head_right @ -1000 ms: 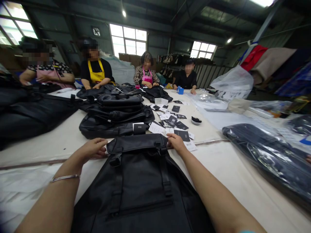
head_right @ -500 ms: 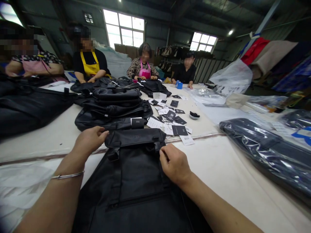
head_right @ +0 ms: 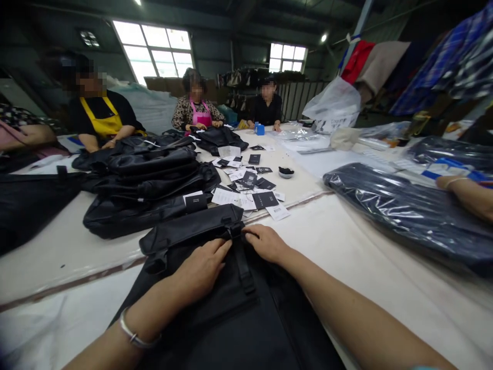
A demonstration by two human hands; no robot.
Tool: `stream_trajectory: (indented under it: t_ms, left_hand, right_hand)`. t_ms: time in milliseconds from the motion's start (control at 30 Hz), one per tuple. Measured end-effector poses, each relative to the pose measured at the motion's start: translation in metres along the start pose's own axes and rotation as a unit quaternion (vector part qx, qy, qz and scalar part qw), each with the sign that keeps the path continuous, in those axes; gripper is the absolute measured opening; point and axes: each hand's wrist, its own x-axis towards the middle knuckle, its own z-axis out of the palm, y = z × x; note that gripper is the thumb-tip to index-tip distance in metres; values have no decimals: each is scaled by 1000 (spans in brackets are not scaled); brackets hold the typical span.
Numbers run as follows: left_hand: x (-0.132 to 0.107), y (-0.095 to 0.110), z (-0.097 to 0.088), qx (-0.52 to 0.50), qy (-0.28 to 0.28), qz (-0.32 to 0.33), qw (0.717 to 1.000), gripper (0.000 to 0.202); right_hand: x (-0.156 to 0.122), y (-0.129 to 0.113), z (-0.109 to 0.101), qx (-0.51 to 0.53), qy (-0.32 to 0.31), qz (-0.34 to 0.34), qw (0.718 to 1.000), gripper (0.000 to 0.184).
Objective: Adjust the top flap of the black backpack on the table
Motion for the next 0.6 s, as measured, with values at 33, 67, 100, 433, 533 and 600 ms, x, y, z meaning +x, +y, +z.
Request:
stream_trajectory:
  t_ms: [33,67,100,433,533,600]
  left_hand:
    - [2,-2,5,11,3,-4,1000,53]
    - [5,-5,8,18,5,-6,1000,52]
    - [8,-6,9,23,8,-7,1000,50]
    - [31,-6,17,67,45,-49,995,26]
    - [26,-6,23,72,86,-47,993,25]
    - [23,-4,25,70,101,-35,992,24]
  right_hand:
    - [5,5,1,23,-3,4,1000,34]
    - [11,11,2,37,-6,3,999,38]
    - [16,15,2,47,-13,-4,999,40]
    - [71,26,-2,84,-141,3,986,25]
    - [79,24,1,56,-82,59,993,20]
    - [81,22,2,51,-53,99,992,26]
